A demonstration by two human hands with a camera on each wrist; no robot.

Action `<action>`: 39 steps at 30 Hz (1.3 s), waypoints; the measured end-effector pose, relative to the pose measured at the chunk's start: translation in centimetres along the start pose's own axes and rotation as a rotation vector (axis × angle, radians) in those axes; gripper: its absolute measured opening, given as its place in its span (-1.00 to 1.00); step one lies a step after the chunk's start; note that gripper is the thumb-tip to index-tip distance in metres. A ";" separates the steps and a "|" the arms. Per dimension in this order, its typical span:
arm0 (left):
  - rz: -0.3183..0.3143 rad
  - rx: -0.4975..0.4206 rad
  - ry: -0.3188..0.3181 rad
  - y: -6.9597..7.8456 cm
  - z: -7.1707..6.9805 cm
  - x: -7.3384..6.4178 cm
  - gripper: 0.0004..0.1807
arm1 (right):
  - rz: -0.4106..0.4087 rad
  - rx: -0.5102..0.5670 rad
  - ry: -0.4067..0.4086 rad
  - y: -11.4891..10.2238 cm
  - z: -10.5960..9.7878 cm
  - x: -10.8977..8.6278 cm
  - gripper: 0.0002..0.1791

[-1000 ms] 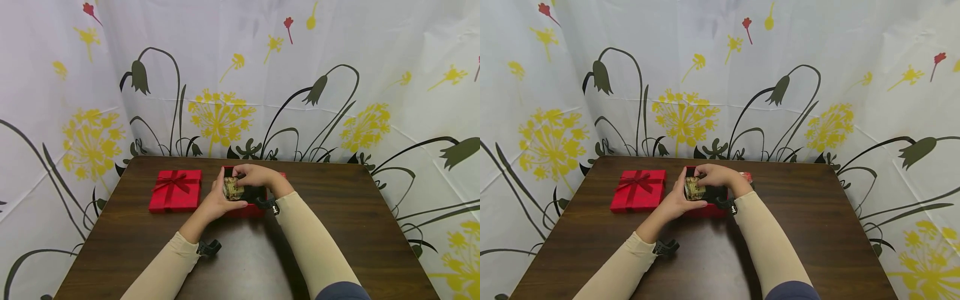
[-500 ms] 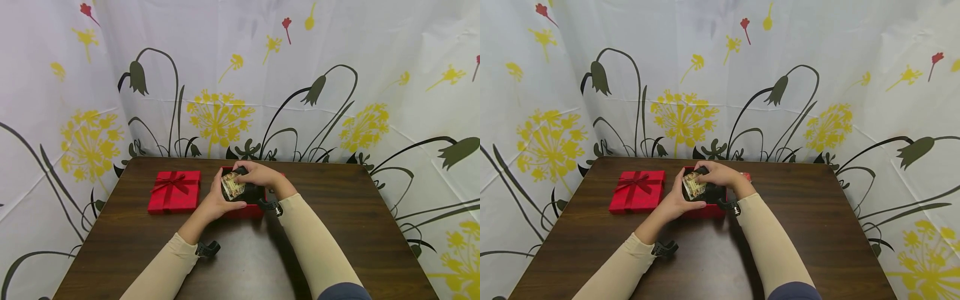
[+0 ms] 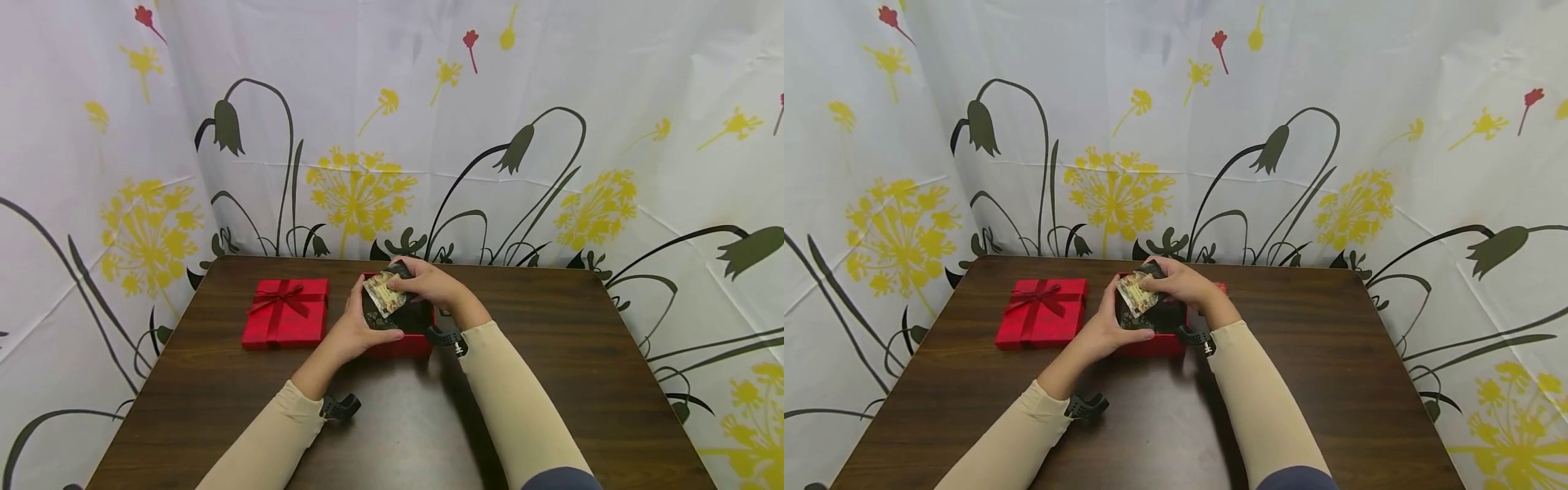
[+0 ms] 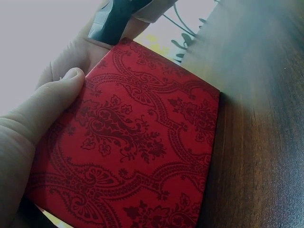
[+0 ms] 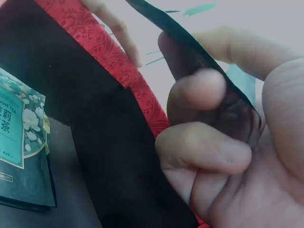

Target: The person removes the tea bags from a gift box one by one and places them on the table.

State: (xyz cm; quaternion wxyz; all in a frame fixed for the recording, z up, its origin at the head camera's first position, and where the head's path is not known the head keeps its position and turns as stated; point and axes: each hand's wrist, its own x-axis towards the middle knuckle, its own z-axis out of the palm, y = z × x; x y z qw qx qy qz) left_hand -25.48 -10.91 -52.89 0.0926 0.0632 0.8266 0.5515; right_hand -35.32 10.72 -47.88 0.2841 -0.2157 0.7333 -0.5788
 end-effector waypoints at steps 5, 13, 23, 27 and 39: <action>0.022 -0.027 0.003 -0.1 0.0 0.0 0.60 | -0.011 0.089 -0.039 0.1 -0.2 0.1 -0.80; 0.006 -0.022 -0.011 0.0 0.1 0.0 0.57 | -0.085 0.049 -0.014 -0.3 -1.2 -1.4 -0.60; -0.033 0.010 -0.006 0.2 0.0 -0.2 0.61 | -0.169 -0.186 0.168 -1.1 -1.4 -4.4 -0.79; -0.032 0.014 -0.002 0.2 0.0 -0.2 0.61 | -0.222 -0.243 0.226 -0.8 -1.1 -5.4 -0.81; -0.038 0.018 0.007 0.1 0.1 -0.2 0.59 | -0.224 -0.132 0.378 1.2 -1.2 -9.4 -0.77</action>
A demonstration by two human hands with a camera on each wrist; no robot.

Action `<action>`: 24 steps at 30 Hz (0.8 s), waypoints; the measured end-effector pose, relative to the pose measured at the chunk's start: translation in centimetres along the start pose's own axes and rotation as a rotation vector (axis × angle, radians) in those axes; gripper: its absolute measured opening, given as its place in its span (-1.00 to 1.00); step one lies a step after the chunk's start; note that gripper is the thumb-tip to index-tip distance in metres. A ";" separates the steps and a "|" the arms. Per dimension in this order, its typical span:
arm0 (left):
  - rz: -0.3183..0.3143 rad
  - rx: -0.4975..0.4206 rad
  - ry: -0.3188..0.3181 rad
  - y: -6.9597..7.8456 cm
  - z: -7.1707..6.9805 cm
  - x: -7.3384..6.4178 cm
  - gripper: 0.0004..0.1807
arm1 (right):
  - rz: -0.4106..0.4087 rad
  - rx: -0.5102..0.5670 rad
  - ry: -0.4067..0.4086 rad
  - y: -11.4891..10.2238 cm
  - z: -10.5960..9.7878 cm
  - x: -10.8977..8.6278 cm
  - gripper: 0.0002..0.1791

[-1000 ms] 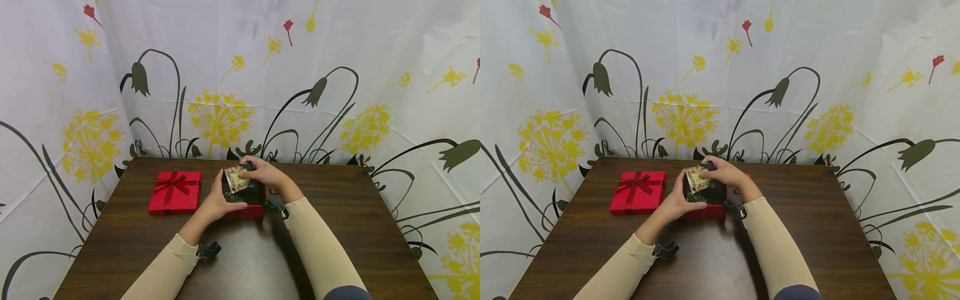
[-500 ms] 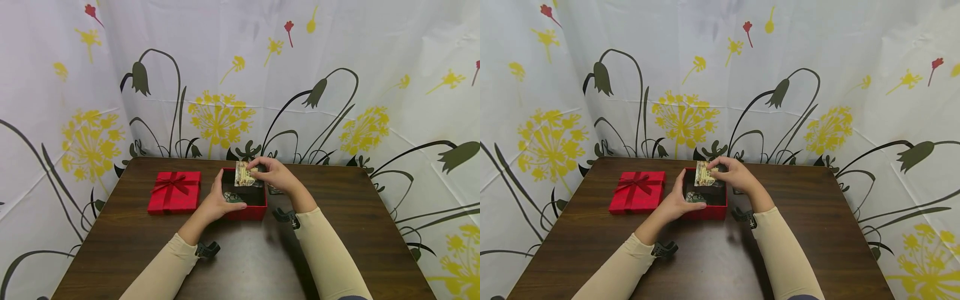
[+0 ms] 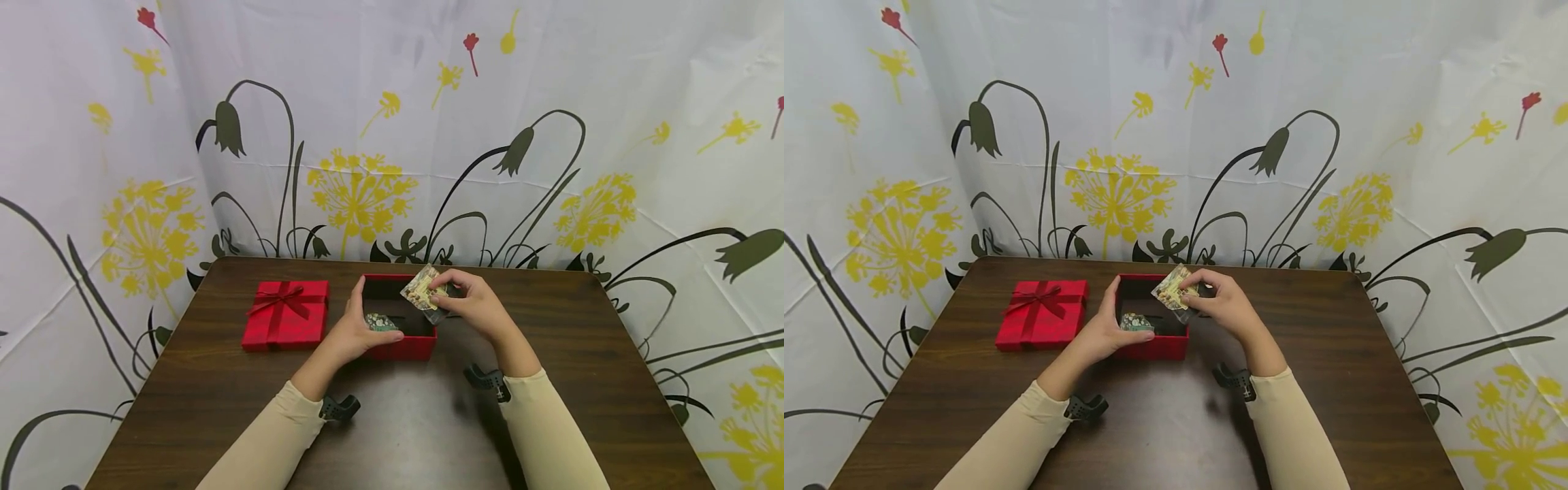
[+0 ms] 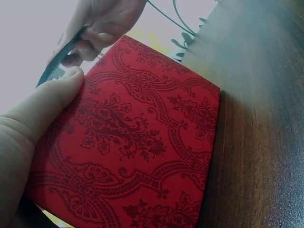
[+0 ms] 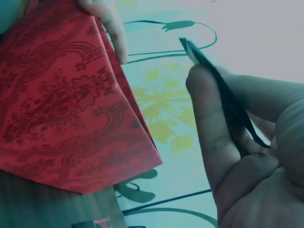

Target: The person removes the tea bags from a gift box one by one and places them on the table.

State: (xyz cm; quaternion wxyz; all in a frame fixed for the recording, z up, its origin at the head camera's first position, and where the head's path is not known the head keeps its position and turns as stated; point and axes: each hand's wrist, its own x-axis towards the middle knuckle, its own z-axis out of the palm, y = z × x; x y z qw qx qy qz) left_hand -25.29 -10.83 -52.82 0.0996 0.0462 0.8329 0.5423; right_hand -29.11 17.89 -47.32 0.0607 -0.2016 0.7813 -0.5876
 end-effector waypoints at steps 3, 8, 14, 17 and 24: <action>0.002 -0.006 0.002 0.1 -0.1 0.0 0.58 | 0.032 0.009 0.010 -0.4 -0.4 -0.8 -0.75; 0.017 -0.016 0.000 0.1 -0.1 -0.1 0.55 | 0.045 -0.020 0.045 -1.5 -1.5 -2.1 -0.78; 0.022 -0.010 0.006 0.1 -0.2 -0.1 0.54 | -0.017 0.013 0.083 -2.4 -2.8 -3.3 -0.78; 0.019 -0.006 0.011 0.1 -0.2 0.0 0.53 | -0.015 -0.005 0.136 -2.8 -3.5 -3.9 -0.77; 0.019 0.001 0.008 0.1 0.0 0.0 0.54 | 0.047 -0.082 0.324 -3.2 -5.1 -5.8 -0.70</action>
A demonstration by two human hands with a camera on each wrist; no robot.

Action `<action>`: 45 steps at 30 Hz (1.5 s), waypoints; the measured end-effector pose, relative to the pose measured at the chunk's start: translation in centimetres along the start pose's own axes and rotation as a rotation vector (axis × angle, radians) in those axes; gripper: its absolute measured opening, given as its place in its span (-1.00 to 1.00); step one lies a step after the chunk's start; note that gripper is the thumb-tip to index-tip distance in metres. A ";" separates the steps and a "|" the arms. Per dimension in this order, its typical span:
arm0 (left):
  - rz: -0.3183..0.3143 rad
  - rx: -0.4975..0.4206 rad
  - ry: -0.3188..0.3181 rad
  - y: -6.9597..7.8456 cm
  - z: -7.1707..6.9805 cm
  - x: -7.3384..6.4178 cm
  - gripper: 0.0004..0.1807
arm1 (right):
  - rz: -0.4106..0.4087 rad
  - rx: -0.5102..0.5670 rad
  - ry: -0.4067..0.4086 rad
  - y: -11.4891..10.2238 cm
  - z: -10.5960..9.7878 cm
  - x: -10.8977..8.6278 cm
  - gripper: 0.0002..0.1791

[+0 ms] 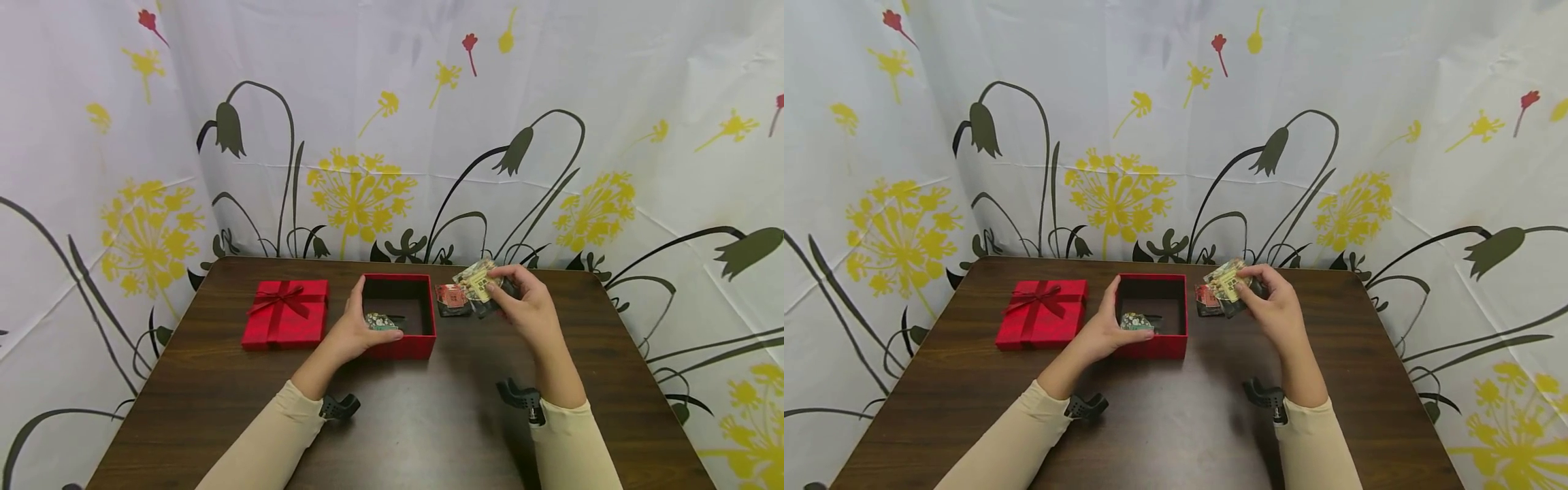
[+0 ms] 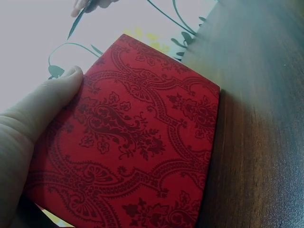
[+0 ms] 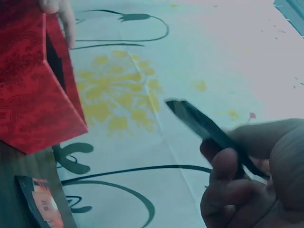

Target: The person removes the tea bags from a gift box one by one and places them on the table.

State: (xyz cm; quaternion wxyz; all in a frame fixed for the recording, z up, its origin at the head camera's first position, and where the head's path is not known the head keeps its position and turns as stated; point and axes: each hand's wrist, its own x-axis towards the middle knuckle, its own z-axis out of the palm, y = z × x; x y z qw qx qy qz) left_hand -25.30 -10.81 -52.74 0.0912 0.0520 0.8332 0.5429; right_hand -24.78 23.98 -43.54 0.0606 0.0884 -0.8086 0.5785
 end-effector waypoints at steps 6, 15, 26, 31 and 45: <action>-0.005 0.000 -0.003 -0.1 0.0 0.0 0.56 | 0.008 0.054 0.079 0.1 -1.2 -0.4 -0.65; -0.014 0.019 0.007 -0.2 -0.5 0.1 0.57 | 0.085 0.043 0.154 2.6 -2.1 0.8 -0.62; -0.020 0.020 0.001 -0.1 0.0 0.1 0.55 | 0.190 -0.036 0.222 6.5 -2.4 1.4 -0.71; -0.020 0.018 -0.002 -0.4 0.1 0.1 0.57 | 0.230 -0.069 0.208 8.8 -2.4 1.7 -0.72; -0.026 0.014 0.002 -0.1 0.1 0.2 0.54 | 0.268 -0.082 0.168 12.1 -2.1 2.3 -0.69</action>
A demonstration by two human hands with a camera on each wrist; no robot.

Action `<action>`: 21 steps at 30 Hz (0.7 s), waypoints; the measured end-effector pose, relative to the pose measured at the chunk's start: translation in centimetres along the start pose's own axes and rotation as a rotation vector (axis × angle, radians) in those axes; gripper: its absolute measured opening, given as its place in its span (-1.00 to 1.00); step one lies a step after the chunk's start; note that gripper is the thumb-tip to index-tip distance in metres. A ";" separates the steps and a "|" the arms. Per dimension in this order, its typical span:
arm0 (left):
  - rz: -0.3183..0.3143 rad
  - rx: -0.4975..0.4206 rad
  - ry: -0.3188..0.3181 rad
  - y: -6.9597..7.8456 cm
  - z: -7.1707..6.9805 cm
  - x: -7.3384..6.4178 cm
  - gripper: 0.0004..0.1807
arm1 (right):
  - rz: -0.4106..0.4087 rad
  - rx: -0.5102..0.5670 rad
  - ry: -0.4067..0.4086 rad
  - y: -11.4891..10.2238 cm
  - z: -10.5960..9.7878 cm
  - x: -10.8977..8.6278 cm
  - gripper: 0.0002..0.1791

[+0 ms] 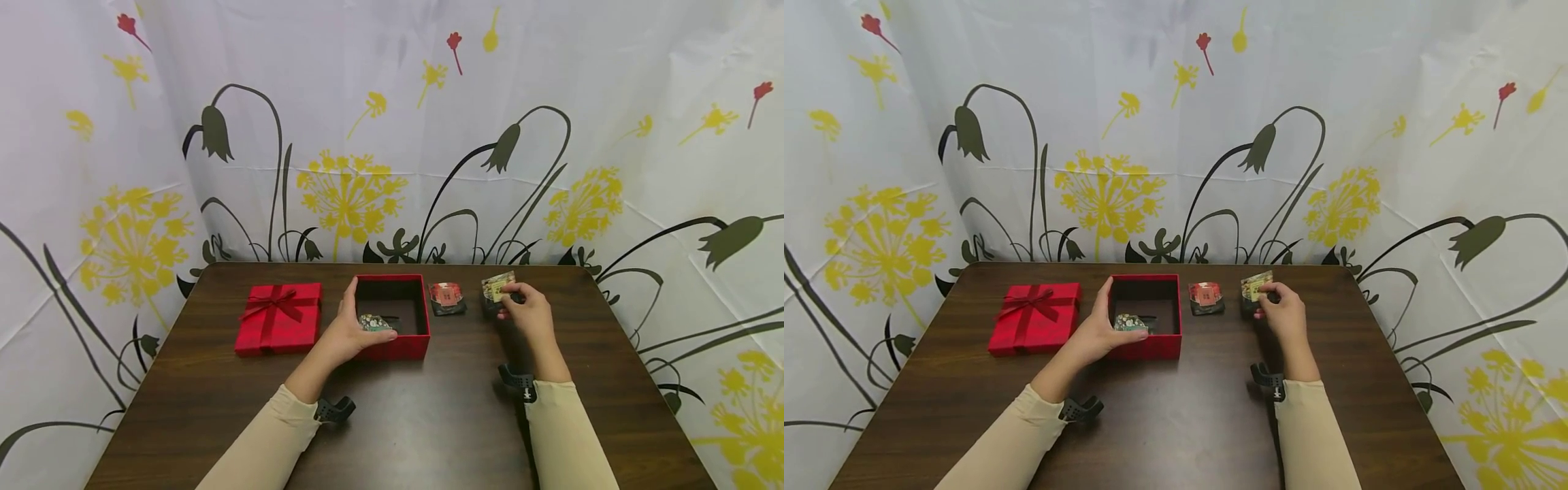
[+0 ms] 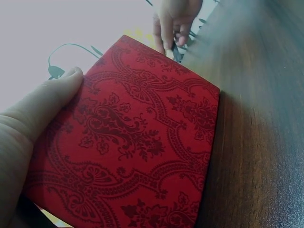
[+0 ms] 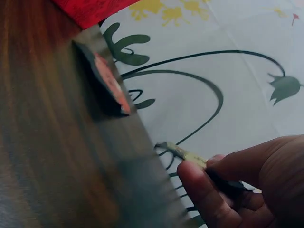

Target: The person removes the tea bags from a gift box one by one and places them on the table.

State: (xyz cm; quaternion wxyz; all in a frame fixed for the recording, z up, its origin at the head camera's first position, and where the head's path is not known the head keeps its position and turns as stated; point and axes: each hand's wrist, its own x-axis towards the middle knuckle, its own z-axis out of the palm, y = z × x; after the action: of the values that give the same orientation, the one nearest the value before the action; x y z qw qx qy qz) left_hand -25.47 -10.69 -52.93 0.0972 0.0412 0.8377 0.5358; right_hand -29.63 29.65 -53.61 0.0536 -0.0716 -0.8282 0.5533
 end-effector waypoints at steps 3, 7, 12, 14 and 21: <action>0.005 -0.002 0.002 0.0 0.0 0.0 0.54 | 0.040 -0.058 -0.025 1.4 0.2 0.4 -0.66; 0.011 -0.010 0.002 -0.1 0.1 0.1 0.56 | 0.069 -0.159 -0.043 2.9 0.3 0.8 -0.65; 0.008 -0.013 0.001 0.0 0.1 0.1 0.56 | 0.003 -0.316 -0.057 3.3 0.5 0.9 -0.63; 0.007 -0.010 0.001 0.1 0.0 0.0 0.56 | -0.032 -0.395 -0.044 3.2 0.7 0.9 -0.64; 0.013 -0.009 -0.006 0.2 -0.1 -0.1 0.54 | -0.054 -0.435 -0.013 3.0 1.1 0.6 -0.62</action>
State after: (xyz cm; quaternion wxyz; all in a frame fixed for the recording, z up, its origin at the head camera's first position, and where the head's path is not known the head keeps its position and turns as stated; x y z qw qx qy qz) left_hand -25.35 -10.71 -52.69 0.0965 0.0477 0.8348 0.5399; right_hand -30.27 29.86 -56.80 0.0461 -0.0558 -0.9299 0.3605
